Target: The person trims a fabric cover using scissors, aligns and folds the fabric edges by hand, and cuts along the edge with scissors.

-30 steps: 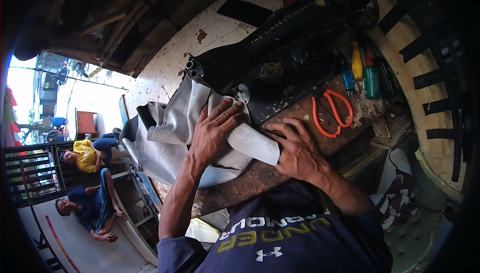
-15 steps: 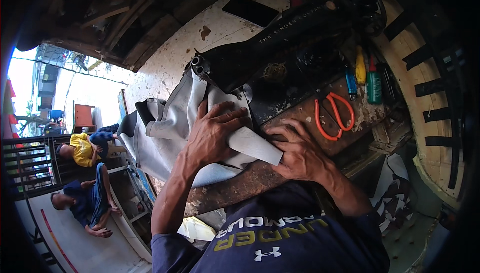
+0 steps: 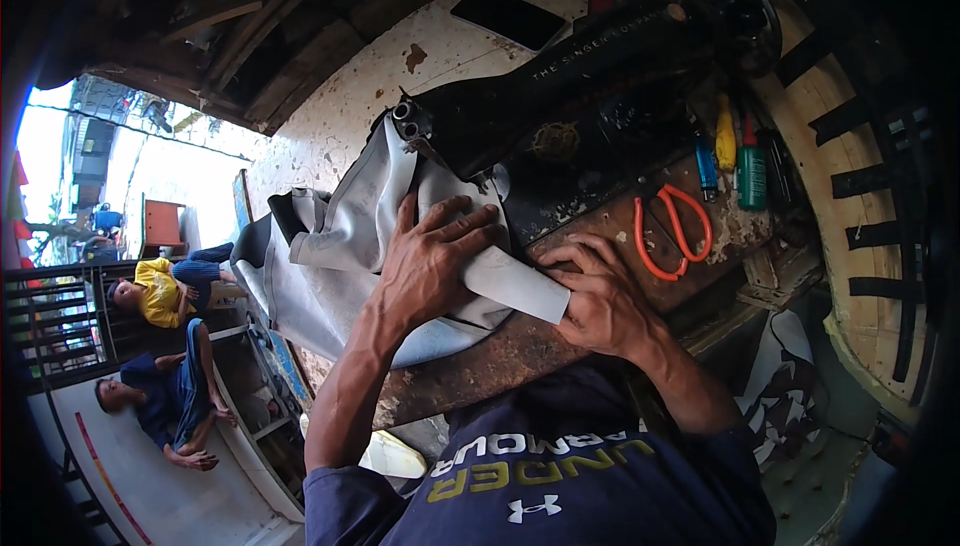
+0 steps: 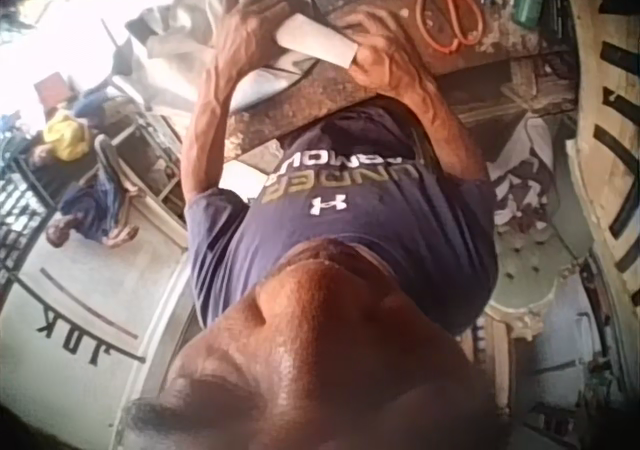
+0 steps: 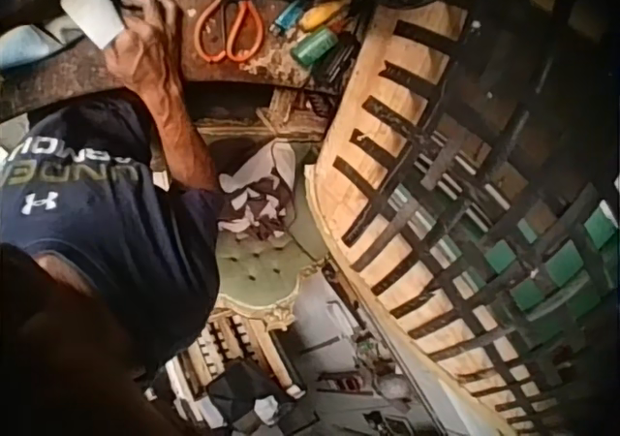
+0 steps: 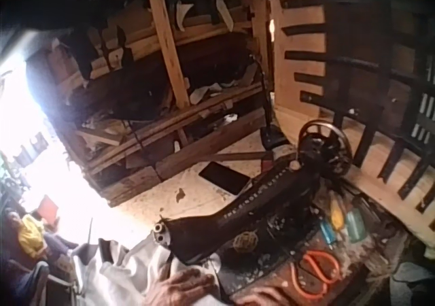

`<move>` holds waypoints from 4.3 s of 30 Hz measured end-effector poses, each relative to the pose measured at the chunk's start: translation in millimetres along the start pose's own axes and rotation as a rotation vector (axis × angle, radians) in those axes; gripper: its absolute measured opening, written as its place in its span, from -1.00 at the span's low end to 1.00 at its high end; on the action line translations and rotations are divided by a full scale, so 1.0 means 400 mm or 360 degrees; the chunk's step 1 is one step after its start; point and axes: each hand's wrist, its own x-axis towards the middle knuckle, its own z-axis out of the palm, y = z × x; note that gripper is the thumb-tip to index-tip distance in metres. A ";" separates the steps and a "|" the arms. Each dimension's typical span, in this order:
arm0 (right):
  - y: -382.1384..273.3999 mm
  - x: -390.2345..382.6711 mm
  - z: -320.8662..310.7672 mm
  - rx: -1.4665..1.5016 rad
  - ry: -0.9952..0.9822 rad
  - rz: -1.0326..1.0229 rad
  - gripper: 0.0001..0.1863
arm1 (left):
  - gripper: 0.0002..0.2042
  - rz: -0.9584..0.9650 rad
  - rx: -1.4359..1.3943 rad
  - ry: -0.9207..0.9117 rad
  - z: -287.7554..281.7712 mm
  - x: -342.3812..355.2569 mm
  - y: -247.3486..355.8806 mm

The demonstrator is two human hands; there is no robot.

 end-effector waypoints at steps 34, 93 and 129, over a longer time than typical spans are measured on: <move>0.000 0.006 0.010 -0.0048 0.0105 -0.0106 -0.85 | -0.30 -0.0107 0.0084 -0.0077 0.020 -0.021 0.043; 0.003 0.059 0.062 -0.0170 0.0284 0.0132 -0.88 | -0.30 -0.0271 0.0360 0.0250 0.069 0.008 0.048; 0.017 -0.006 0.047 -0.0292 0.0332 -0.0241 -0.78 | -0.66 -0.0576 -0.0340 0.0087 0.031 -0.145 0.290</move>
